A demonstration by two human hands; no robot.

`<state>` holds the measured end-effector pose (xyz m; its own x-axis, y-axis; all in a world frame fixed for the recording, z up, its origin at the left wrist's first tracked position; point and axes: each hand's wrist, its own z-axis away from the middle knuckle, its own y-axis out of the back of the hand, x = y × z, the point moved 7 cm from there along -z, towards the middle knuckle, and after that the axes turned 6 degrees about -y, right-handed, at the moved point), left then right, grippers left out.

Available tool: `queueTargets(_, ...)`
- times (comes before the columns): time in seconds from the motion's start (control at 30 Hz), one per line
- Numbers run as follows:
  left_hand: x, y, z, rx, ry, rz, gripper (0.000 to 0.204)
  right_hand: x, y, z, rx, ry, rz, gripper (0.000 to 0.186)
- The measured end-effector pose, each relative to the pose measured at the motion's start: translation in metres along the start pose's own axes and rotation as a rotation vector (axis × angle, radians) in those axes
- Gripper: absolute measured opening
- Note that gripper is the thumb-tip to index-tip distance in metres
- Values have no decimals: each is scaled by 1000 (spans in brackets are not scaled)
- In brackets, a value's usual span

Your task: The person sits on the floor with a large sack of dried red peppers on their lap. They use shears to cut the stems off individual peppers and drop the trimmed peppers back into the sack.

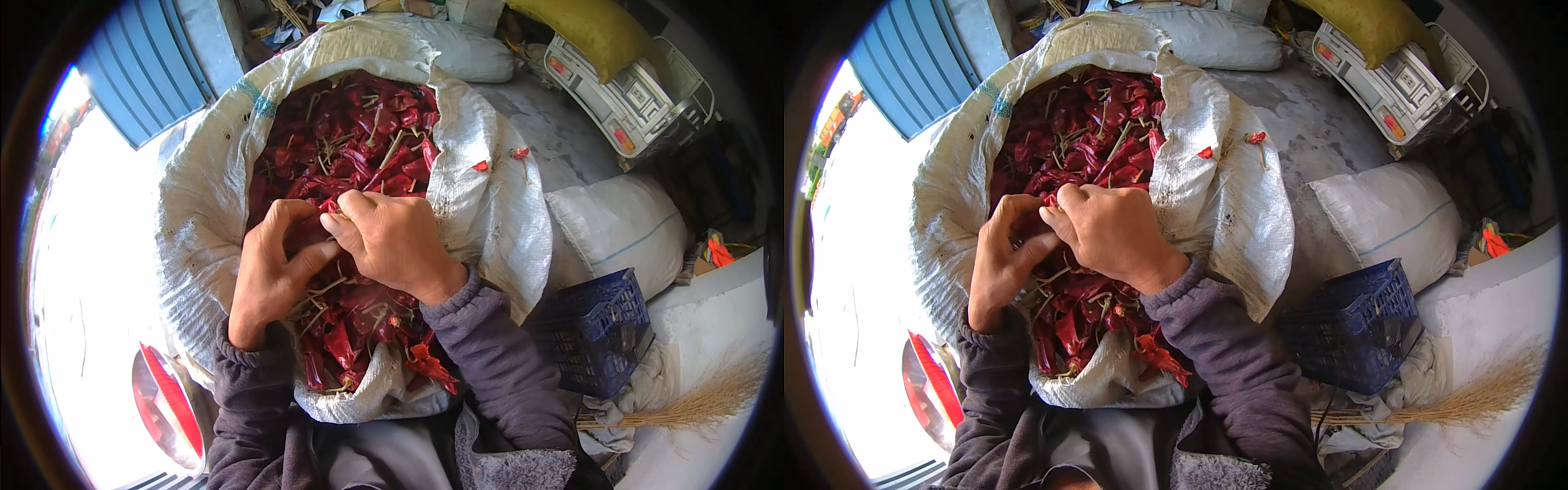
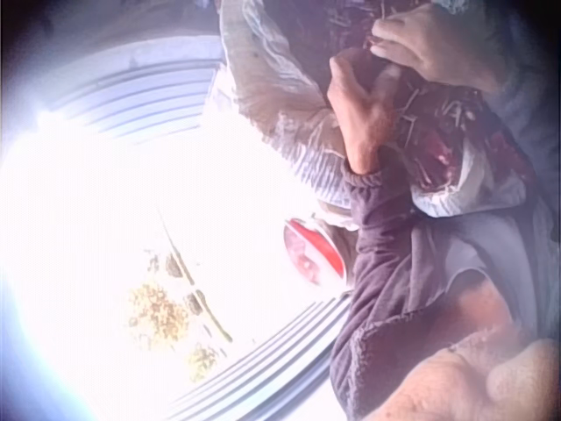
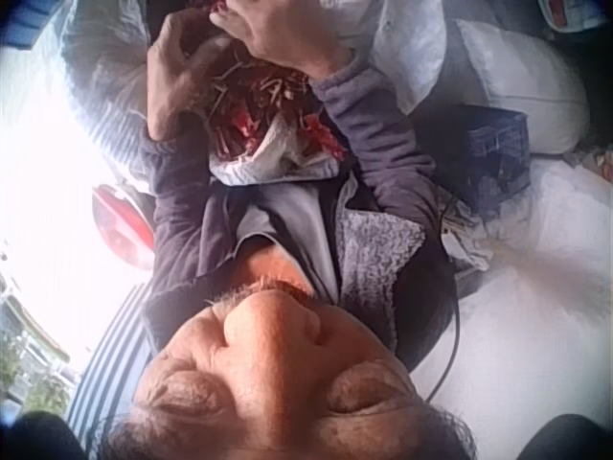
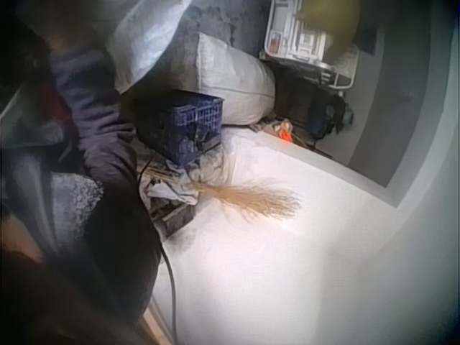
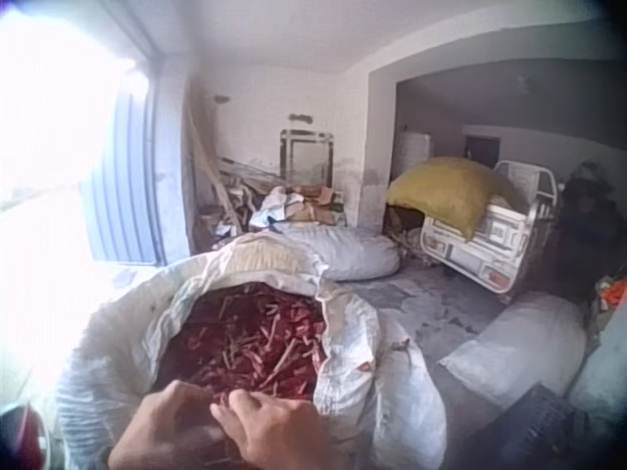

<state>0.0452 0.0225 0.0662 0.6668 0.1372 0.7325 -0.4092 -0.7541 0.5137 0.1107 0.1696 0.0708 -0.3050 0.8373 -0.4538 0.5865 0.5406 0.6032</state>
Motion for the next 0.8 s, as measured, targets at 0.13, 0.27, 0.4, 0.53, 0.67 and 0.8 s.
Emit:
queueTargets(0.13, -5, -5, -5, -48, 52, 208, 58, -3, -3, 4, -48, 71, -91, 25)
queueTargets(0.27, 11, -16, -7, -248, -104, 103, 63, -3, 0, 7, -63, 98, 55, 27)
queueTargets(0.4, 0, -21, -7, -195, -67, 21, 52, -10, 9, 1, -67, 152, 152, 35)
queueTargets(0.53, 4, -20, -11, -202, -133, -128, 41, -8, 10, -6, -103, 139, 153, 37)
queueTargets(0.67, 1, -28, -17, -268, -205, -106, 28, -1, 9, -7, -176, 160, 147, 42)
queueTargets(0.8, -2, -31, -12, -354, -195, -43, 22, 6, 12, -11, -261, 97, -136, 47)
